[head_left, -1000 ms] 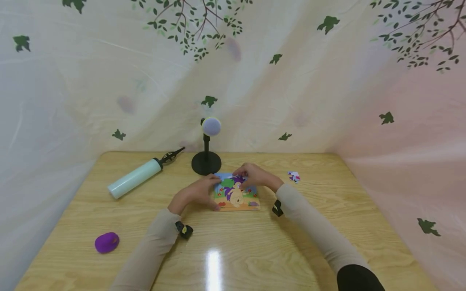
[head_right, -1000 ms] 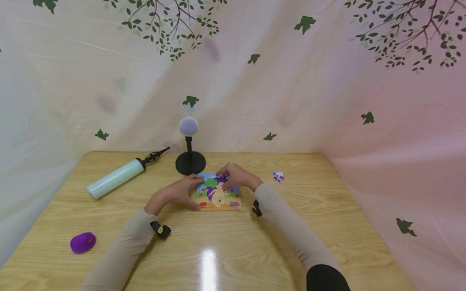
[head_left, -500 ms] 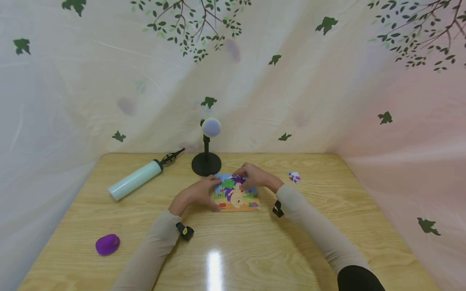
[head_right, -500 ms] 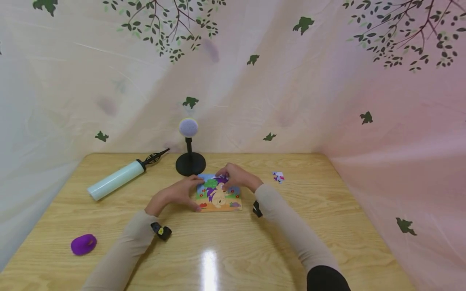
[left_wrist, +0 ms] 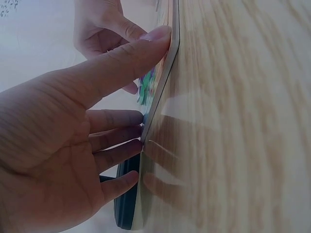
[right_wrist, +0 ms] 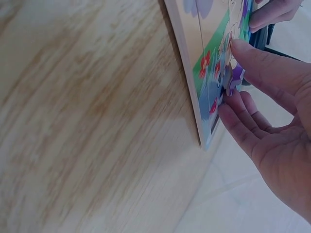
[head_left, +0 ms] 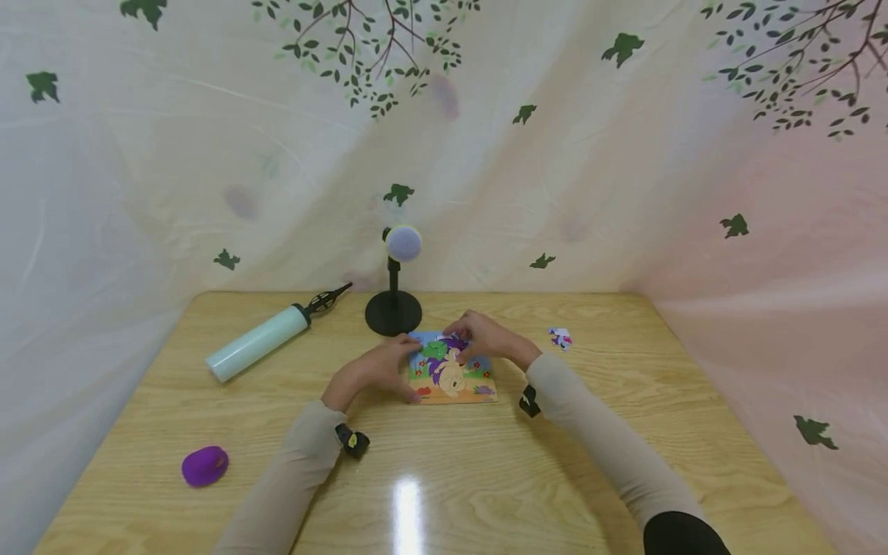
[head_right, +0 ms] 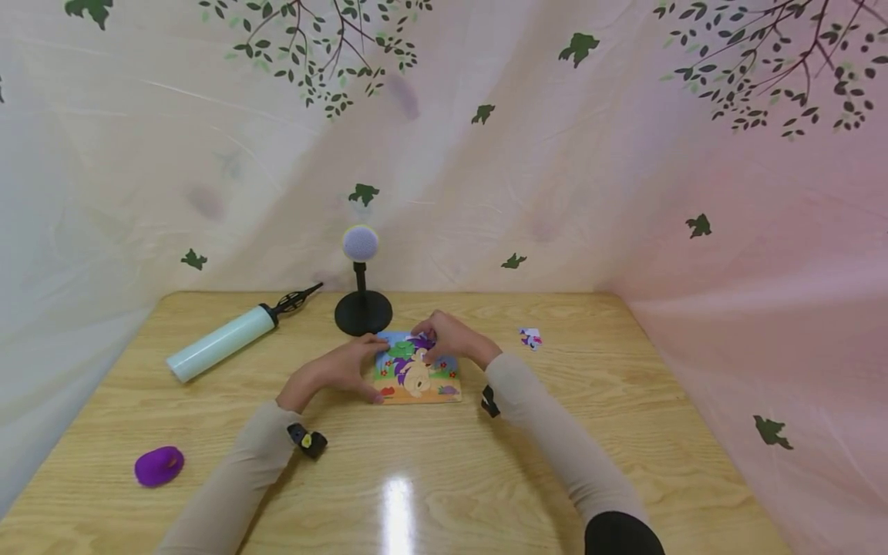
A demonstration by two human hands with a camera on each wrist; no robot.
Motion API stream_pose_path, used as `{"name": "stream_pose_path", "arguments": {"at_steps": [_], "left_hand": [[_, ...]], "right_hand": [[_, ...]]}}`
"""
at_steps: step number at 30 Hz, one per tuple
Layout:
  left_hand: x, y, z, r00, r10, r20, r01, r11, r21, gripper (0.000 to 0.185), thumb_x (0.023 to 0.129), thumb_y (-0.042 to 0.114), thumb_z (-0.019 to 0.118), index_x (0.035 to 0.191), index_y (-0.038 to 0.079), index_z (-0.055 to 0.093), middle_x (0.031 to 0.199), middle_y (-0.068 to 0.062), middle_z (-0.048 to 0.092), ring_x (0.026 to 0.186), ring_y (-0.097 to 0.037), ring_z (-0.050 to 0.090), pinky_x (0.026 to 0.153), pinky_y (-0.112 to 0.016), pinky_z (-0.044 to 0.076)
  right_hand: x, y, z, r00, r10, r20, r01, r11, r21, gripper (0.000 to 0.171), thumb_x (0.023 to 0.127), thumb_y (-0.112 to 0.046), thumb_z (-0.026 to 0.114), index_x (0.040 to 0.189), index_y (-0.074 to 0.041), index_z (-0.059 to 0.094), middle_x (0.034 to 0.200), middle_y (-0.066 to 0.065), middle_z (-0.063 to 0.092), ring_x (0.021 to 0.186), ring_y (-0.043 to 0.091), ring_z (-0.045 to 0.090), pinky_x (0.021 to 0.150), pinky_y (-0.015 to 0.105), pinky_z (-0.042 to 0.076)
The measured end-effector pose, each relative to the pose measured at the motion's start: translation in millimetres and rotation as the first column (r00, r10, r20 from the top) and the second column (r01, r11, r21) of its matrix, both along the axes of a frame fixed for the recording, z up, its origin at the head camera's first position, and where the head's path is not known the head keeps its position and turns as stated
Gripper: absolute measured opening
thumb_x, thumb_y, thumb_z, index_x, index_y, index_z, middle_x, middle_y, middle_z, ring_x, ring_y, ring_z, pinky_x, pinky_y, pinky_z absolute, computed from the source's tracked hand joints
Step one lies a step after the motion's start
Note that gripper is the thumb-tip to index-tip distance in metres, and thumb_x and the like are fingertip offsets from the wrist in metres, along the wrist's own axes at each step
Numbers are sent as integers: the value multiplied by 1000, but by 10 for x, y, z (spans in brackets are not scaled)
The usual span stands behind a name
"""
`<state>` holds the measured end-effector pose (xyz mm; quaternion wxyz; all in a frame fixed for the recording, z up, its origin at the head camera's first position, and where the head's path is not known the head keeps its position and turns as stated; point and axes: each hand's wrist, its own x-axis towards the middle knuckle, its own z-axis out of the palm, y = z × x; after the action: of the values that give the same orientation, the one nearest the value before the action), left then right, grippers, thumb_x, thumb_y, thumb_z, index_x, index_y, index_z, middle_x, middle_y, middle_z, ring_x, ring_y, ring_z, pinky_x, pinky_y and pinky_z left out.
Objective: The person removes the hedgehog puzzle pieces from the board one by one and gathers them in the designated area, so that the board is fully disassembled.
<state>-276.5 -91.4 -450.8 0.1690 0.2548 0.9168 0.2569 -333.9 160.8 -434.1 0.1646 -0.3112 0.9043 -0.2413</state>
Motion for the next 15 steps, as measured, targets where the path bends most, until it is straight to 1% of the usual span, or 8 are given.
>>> {"name": "stream_pose_path", "arguments": {"at_steps": [3, 7, 10, 15], "left_hand": [[-5, -4, 2, 1000, 1, 4, -1, 1000, 0, 100, 77, 39, 90, 155, 3, 40, 159, -19, 36, 150, -40, 34, 125, -53, 30], [-6, -14, -1, 1000, -2, 8, 2, 1000, 0, 99, 77, 39, 89, 155, 4, 40, 159, -20, 36, 149, -40, 34, 124, -54, 31], [-9, -21, -5, 1000, -2, 9, 2, 1000, 1, 99, 77, 39, 89, 155, 4, 40, 159, -20, 35, 149, -40, 34, 124, -54, 31], [-22, -25, -15, 1000, -5, 4, 5, 1000, 9, 98, 77, 39, 89, 155, 4, 41, 158, -20, 36, 149, -41, 34, 124, -55, 31]], "right_hand": [[4, -5, 11, 1000, -16, 13, 16, 1000, 1, 53, 85, -9, 82, 135, -3, 64, 120, 15, 56, 111, 27, 59, 96, 40, 55], [0, -14, 4, 999, -28, 17, 28, 1000, 8, 53, 86, -10, 82, 136, -5, 64, 120, 13, 56, 108, 25, 57, 93, 38, 55], [-3, -22, -3, 1000, -23, 4, 23, 1000, 17, 54, 86, -11, 82, 136, -6, 64, 119, 13, 57, 107, 23, 58, 91, 36, 55], [7, -23, 5, 1000, -22, -15, 22, 1000, 9, 53, 86, -10, 82, 136, -3, 64, 119, 14, 60, 106, 26, 61, 92, 37, 57]]}}
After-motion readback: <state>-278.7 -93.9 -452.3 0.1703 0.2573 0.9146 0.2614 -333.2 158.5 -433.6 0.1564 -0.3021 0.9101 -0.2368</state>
